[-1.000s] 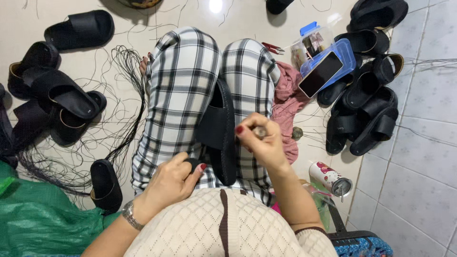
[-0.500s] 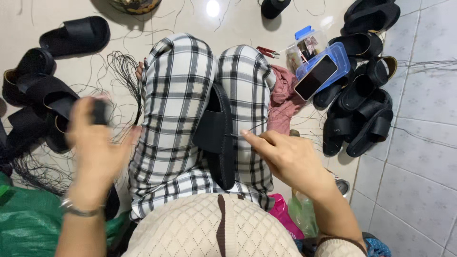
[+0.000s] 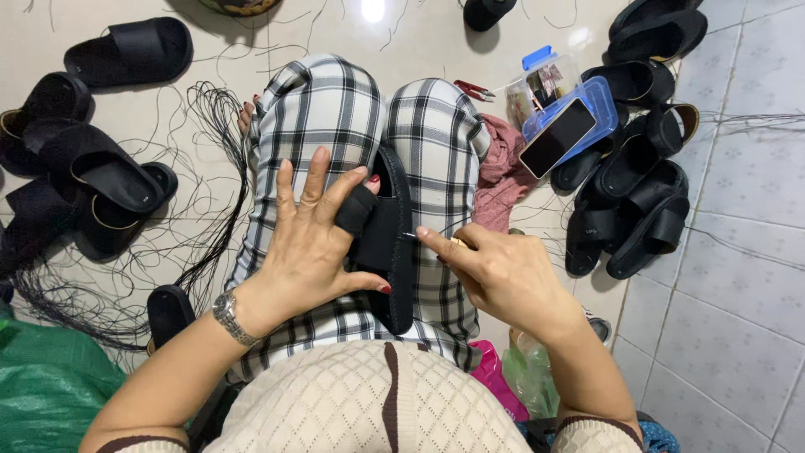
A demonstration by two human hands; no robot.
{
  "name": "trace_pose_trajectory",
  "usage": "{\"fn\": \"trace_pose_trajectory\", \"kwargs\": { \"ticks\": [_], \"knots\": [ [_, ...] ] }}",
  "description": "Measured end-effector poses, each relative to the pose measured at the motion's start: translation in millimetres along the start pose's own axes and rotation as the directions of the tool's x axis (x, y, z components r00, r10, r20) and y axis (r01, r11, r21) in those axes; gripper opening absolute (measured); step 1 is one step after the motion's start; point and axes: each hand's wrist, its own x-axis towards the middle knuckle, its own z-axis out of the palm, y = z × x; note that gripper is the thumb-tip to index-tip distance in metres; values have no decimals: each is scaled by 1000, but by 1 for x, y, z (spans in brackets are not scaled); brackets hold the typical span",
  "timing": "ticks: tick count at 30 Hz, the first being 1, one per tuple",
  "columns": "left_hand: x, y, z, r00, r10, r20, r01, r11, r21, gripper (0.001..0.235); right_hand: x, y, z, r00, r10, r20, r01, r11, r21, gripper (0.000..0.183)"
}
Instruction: The person sits on the floor and sews a black slipper using a needle and thread. They repeatedly push the needle through the slipper's strap and pull the thread to secure it.
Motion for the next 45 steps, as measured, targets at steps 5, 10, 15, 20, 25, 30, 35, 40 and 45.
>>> {"fn": "trace_pose_trajectory", "kwargs": {
  "ticks": [5,10,15,20,25,30,35,40,45],
  "knots": [
    [3,-1,3,1000,-3,-18,3,1000,6,123,1,0,-4,1000,-7,1,7,1000,6,47],
    [6,1,3,1000,-12,-9,12,1000,13,117,1,-3,-3,999,31,31,-30,999,-17,51],
    [10,0,8,1000,9,-11,-9,998,63,82,1,-19,-4,985,132,116,-131,991,-9,70],
    [16,-8,16,954,181,-241,-160,982,104,89,12,-14,-1,983,106,149,-130,979,157,64],
    [16,-6,13,958,190,-213,-166,978,126,93,5,6,9,997,48,59,-66,931,359,57],
    [14,-5,12,961,193,-198,-177,979,98,92,-5,8,4,997,15,77,-36,959,283,44],
    [22,-11,11,932,229,-280,-204,972,114,93,10,10,19,994,26,-102,26,876,482,42],
    [21,-16,17,926,234,-296,-202,970,135,95,16,5,27,979,47,-199,54,880,473,36],
    [23,-13,16,910,260,-322,-231,965,125,94,24,1,18,969,83,-232,64,825,562,29]
  ]
}}
